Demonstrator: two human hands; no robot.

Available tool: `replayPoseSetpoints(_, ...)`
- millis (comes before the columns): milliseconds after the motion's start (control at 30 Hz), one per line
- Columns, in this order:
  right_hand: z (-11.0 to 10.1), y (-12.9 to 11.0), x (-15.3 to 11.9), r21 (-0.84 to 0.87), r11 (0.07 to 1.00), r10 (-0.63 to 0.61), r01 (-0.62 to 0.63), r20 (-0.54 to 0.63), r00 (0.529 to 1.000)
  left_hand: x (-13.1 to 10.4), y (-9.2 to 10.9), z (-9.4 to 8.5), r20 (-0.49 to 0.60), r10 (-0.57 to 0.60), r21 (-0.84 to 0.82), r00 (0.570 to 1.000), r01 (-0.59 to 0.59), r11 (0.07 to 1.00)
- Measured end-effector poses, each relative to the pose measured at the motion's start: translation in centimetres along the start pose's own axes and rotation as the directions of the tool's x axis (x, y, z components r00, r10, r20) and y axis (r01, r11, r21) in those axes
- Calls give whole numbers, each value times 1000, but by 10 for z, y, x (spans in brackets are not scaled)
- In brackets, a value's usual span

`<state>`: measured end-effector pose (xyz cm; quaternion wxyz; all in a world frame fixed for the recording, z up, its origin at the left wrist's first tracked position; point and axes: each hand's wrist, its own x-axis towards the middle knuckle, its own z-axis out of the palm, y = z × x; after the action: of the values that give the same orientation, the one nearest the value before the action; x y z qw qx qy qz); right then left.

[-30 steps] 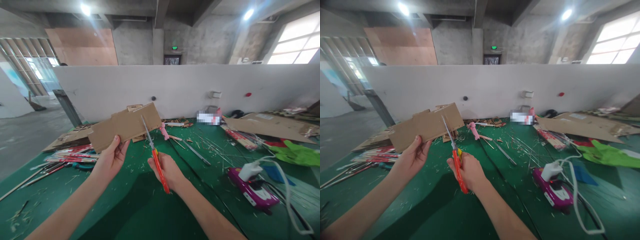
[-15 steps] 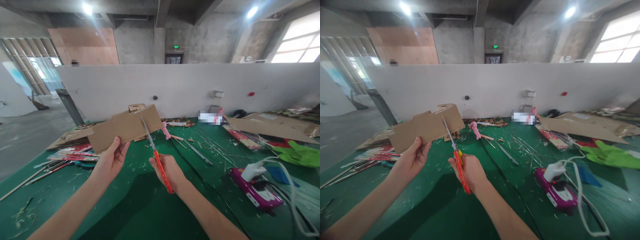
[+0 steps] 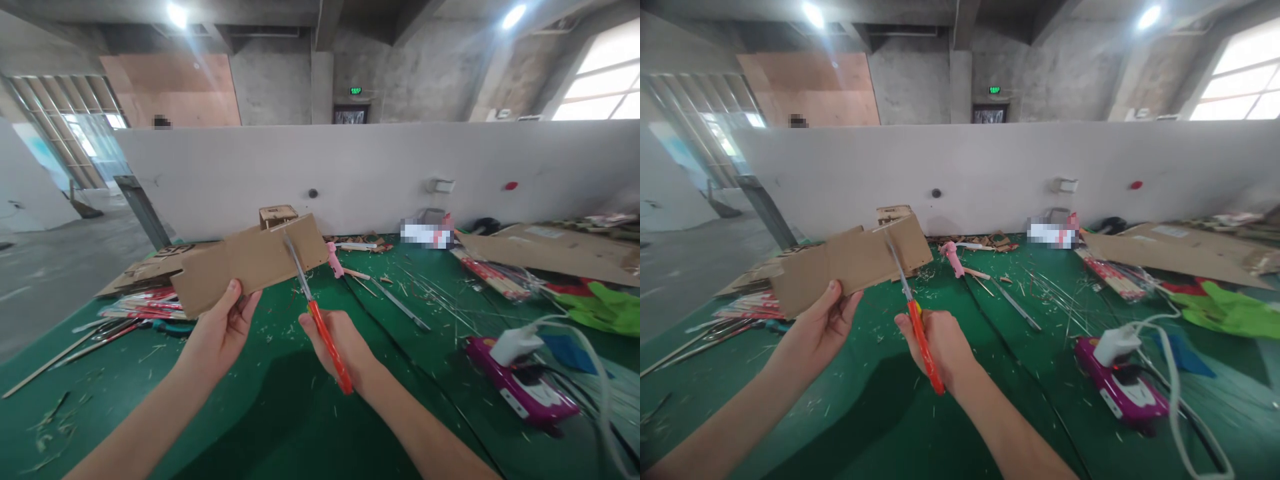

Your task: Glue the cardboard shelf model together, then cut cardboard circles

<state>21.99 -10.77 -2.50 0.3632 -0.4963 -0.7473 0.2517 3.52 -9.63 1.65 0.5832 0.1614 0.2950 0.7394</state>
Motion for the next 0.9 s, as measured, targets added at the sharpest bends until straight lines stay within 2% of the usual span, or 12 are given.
replayPoseSetpoints(133,-1,3,1,7,999,46,-46,-8,999,5,-3,0,12,-21,22,1000,21,1000)
replayPoseSetpoints(400,-3,5,3,67,997,-51,49,40,998,6,-6,2,34,19,28,999,-20,999)
replayPoseSetpoints(667,-7,6,4,1,998,63,-63,-77,995,3,-12,8,66,-26,54,997,22,998)
replayPoseSetpoints(767,-9,6,4,-19,996,90,-92,-78,993,4,-13,8,70,-40,61,997,36,998)
replayPoseSetpoints(900,-6,5,4,17,999,45,-44,-40,998,1,-12,4,36,-40,80,999,37,996)
